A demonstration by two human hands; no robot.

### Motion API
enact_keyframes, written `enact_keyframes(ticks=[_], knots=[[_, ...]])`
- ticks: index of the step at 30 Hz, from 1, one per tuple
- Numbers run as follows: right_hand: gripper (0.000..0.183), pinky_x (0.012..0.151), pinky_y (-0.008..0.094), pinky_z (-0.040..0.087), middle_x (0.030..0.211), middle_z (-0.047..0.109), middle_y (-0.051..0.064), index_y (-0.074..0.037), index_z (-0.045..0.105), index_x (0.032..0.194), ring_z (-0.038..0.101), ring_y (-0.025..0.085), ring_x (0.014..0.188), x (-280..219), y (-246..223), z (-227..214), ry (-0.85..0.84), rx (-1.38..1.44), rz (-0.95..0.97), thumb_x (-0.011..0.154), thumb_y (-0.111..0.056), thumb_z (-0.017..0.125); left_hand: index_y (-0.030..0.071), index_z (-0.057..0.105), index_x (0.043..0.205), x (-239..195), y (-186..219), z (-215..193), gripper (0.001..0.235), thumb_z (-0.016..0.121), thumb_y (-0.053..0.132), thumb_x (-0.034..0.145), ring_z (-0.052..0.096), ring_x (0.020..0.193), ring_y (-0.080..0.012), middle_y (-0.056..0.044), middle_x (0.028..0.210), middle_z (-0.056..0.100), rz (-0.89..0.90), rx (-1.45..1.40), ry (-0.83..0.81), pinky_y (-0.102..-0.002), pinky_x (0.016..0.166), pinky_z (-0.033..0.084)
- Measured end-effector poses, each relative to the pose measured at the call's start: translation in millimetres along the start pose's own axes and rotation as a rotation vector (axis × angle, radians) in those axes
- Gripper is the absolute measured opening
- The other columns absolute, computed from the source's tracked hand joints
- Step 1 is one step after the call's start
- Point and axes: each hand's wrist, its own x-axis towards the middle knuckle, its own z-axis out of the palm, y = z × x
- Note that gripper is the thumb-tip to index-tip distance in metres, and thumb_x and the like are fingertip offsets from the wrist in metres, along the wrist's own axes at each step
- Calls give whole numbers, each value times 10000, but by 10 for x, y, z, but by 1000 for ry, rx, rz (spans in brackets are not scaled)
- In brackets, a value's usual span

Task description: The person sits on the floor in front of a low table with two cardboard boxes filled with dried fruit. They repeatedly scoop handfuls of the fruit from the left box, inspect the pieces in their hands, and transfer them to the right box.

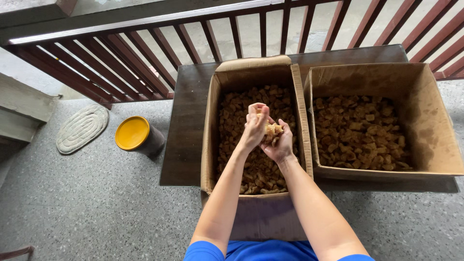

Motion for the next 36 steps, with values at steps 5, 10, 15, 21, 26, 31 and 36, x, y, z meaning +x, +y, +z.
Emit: enact_keyframes(ticks=[5, 10, 15, 21, 26, 31, 36], knots=[[568, 1102, 442, 483, 1372, 622, 107, -70, 569, 1418, 597, 247, 1283, 90, 22, -186, -118, 33, -22, 1077, -467, 347, 107, 532, 1362, -36, -98, 103, 887, 346, 844, 906, 421, 1284, -290, -130, 1285, 620, 147, 592, 66, -501, 1121, 257], [550, 1064, 493, 484, 1343, 630, 118, -127, 594, 1369, 609, 264, 1232, 39, 4, -99, -69, 12, -13, 1027, -476, 340, 80, 473, 1401, 67, -132, -20, 914, 351, 829, 891, 500, 1231, -262, -103, 1248, 613, -35, 195, 50, -467, 1086, 399], [500, 1120, 584, 450, 1385, 622, 157, -124, 592, 1329, 593, 335, 1294, -41, -9, 34, -85, 82, -37, 1034, -444, 347, 49, 475, 1450, 41, -174, -215, 694, 374, 593, 1031, 511, 1171, -224, -69, 1262, 560, -190, -490, 50, -405, 1086, 420], [511, 1119, 613, 452, 1353, 615, 182, -103, 603, 1316, 590, 374, 1277, -26, -16, 25, -61, 204, -31, 1055, -453, 338, 17, 520, 1394, 87, -585, -383, 309, 496, 141, 1111, 602, 1226, -275, -129, 1210, 635, -230, -1039, 164, -422, 1135, 477], [524, 1099, 609, 474, 1341, 620, 193, -92, 606, 1322, 602, 383, 1236, -30, -16, 4, -21, 222, -55, 1066, -447, 318, 55, 551, 1256, -31, -700, -381, 280, 425, 248, 1096, 606, 1232, -299, -127, 1260, 653, -396, -1258, 289, -493, 1076, 503], [532, 1081, 593, 488, 1339, 628, 187, -97, 605, 1320, 611, 375, 1214, -15, -18, -20, -7, 194, -80, 1068, -453, 299, 65, 563, 1228, -131, -553, -366, 284, 423, 280, 1106, 601, 1268, -298, -142, 1304, 657, -309, -1321, 254, -465, 1081, 505], [525, 1064, 589, 496, 1343, 625, 166, -107, 631, 1271, 616, 362, 1208, 10, -17, -40, 51, 210, -86, 1059, -475, 320, 46, 597, 1271, -255, -221, -324, 267, 478, 215, 1102, 635, 1237, -256, -131, 1278, 669, -276, -1222, 222, -411, 1085, 524]])
